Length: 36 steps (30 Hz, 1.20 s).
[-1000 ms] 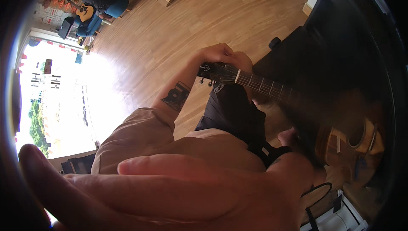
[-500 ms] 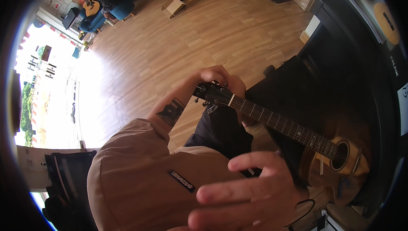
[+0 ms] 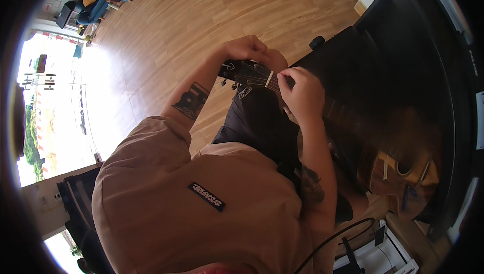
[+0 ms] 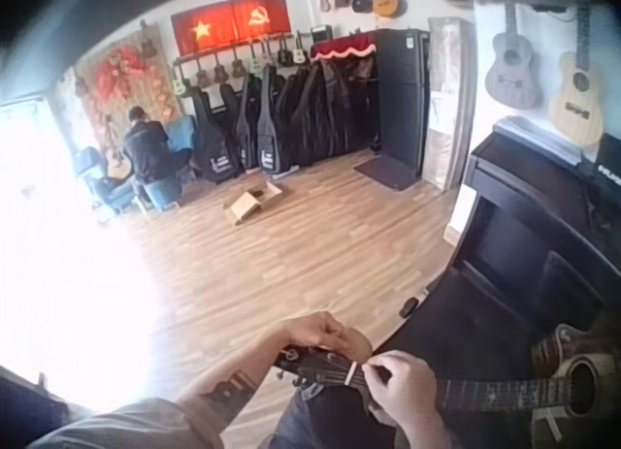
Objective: The person sits on the floor and tunes a small acoustic guitar by turning the tuning pegs on the headstock and plucking the strings to check pitch. The person repeats this process for multiple strings.
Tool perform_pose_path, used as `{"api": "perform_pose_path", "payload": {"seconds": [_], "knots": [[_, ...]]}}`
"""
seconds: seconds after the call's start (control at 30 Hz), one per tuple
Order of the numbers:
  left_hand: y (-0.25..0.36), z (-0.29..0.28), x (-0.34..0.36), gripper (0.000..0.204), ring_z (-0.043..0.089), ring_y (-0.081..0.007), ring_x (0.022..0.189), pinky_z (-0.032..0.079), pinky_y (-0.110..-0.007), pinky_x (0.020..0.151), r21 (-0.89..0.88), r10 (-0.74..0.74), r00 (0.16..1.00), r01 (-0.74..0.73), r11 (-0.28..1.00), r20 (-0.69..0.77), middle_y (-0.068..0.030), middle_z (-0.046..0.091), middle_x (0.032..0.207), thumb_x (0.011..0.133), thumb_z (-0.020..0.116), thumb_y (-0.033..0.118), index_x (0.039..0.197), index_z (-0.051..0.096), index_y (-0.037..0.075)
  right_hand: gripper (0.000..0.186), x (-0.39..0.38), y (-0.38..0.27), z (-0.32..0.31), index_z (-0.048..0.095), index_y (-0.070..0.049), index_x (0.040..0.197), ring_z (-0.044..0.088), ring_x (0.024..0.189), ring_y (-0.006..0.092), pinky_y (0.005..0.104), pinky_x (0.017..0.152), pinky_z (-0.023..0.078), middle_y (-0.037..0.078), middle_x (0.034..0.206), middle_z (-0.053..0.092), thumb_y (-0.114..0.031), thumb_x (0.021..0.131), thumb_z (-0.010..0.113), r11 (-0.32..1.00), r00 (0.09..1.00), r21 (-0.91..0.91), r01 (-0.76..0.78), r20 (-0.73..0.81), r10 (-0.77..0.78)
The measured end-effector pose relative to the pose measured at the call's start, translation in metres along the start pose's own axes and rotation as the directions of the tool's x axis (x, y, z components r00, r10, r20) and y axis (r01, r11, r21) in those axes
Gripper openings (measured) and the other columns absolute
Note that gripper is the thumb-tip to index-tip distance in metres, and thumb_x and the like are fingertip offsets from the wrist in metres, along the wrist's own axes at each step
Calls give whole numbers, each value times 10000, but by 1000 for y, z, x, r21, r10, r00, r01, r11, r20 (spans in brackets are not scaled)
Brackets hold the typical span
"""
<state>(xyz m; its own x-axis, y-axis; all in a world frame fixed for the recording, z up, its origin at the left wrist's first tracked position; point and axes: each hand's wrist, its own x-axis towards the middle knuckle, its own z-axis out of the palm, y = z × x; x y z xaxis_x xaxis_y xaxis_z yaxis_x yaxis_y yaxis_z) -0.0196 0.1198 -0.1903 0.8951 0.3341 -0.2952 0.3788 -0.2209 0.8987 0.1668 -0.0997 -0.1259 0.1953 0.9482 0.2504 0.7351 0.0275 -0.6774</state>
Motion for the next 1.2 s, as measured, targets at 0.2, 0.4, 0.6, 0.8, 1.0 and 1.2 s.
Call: {"api": "perform_pose_path", "payload": {"seconds": [0.2,0.4,0.6,0.8,1.0,1.2], "knots": [[6,5,-6,201,646,-93,861,506,-285,779,-228,121,992,-128,965,-46,-10,676,827,944,740,182,836,645,41,154,20,-11,-9,728,-74,950,722,879,327,434,758,567,102,932,742,-224,970,704,987,971,-119,-108,202,131],[2,0,-5,170,685,-116,925,521,-283,812,-223,79,997,-81,971,-16,-47,741,917,942,717,176,962,700,9,94,30,-17,-7,648,-43,957,690,988,322,465,832,563,128,977,692,-124,1001,629,928,940,-358,107,341,23],[-6,-6,2,201,701,-140,916,544,-298,854,-185,109,992,-94,978,71,-80,778,946,871,671,75,1024,773,-8,93,31,-25,-18,634,-27,978,668,1048,343,476,860,558,128,1030,679,-115,1003,616,962,924,-245,122,382,-20],[-8,-2,-3,235,709,-166,920,559,-316,931,-119,96,995,-93,989,22,-79,778,940,801,632,24,968,792,-15,62,30,-21,-9,662,-16,908,689,933,346,462,789,561,135,931,675,-73,932,670,882,925,-380,278,353,-140],[5,1,-7,188,689,-136,872,538,-302,815,-157,70,997,-66,985,21,-52,762,886,877,710,127,994,796,8,41,24,-21,11,659,-105,906,689,830,191,344,693,556,23,795,646,-121,872,675,533,884,-708,464,328,-333],[20,6,-8,259,674,-116,818,526,-285,762,28,82,996,-81,996,-20,-47,752,864,918,768,251,1050,796,30,94,19,-17,1,632,-98,913,714,833,243,375,660,560,59,827,688,-184,943,655,700,921,-604,382,308,-238]]}}
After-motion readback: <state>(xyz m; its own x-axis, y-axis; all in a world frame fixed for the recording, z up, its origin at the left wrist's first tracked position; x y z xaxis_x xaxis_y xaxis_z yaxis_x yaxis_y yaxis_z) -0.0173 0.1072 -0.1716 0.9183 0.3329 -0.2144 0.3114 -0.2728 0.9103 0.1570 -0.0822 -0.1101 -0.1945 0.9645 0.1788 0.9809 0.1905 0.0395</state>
